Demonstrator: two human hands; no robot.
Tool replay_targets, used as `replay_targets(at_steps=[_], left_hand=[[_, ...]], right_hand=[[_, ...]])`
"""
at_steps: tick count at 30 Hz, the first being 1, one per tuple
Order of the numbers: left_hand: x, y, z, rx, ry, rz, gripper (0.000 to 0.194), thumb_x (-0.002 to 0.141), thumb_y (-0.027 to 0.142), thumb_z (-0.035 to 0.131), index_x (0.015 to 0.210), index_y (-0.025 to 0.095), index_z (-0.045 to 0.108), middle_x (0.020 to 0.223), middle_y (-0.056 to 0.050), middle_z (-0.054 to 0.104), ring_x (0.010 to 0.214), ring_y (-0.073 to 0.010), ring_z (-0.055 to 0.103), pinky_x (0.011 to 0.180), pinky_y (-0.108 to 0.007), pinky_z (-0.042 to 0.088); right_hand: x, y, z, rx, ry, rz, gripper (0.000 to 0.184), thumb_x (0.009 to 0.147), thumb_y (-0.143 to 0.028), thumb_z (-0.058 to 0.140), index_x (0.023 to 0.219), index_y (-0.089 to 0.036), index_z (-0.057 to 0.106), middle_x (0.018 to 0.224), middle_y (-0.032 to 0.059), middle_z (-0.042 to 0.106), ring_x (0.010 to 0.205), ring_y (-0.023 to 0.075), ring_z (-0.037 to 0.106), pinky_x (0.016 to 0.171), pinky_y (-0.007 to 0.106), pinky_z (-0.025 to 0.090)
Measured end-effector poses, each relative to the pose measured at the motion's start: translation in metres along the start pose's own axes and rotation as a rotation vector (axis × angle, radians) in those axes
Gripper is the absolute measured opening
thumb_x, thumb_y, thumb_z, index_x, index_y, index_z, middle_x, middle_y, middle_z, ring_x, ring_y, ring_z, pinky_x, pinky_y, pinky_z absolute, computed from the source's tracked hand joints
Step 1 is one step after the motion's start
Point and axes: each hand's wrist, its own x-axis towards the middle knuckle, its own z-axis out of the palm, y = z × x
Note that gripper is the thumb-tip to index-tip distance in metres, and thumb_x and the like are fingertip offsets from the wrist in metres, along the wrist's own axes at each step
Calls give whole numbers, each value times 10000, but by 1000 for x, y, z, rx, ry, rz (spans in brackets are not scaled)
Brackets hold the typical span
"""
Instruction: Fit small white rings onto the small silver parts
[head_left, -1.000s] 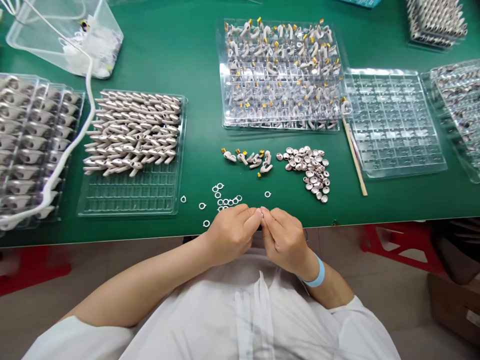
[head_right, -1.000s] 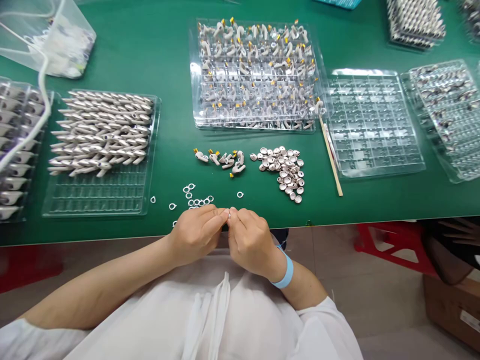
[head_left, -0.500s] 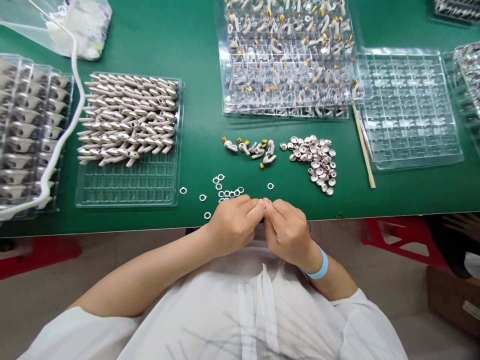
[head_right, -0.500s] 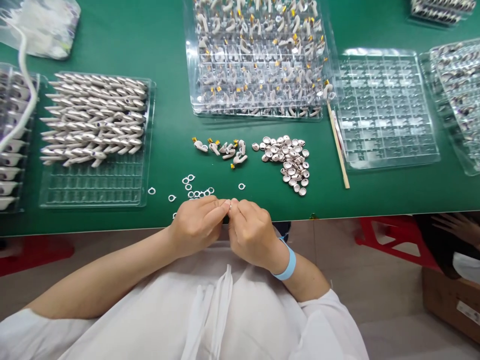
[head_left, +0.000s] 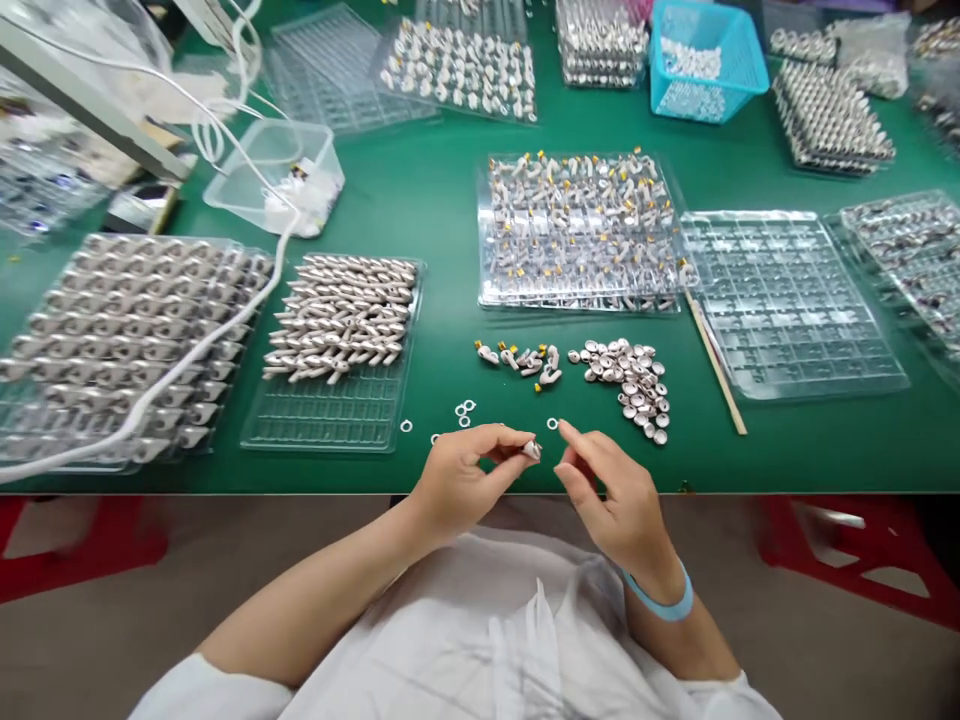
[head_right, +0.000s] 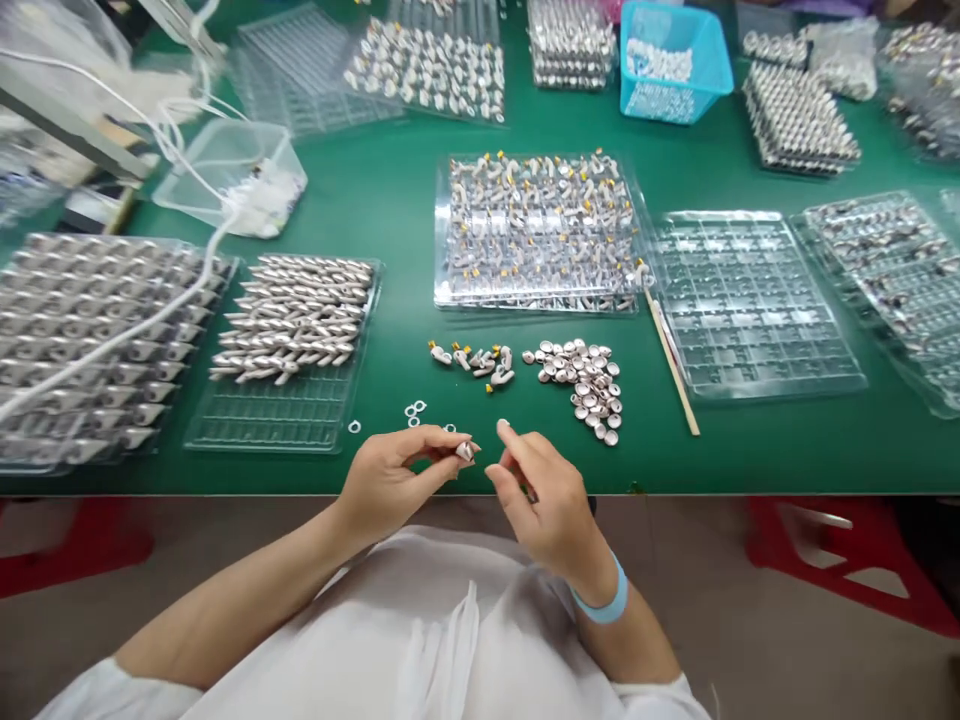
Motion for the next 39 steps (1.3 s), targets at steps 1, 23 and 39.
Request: replay_targets(at_steps=[1,23,39], left_hand=[[0,3,-3,-92,-1,-104,70,832,191,701,882,142,713,773,-61,763,623,-143,698,575,-232,588],[-17,-43,-148,751,454,-300,170,810,284,587,874,185,710,856,-64,733,715,-195,657,692,-305,544],[3,-57,-145,1014,271,-160,152,855,248,565,840,189,704,826,-81,739,810,-262,668,744,-364,525]], right_hand=[[0,1,-1,-9,28,12,369,957,-195,506,1322,-157,543,831,35,617,670,136,559,609,273,494],[5,20,16,-88,107,-153,371,892,-129,574,1223,-288,630,776,70,667,583,203,675,482,304,560],[2,23,20,-54,94,-182,425,880,-76,564,1251,-279,598,751,60,637,535,192,611,456,329,528]])
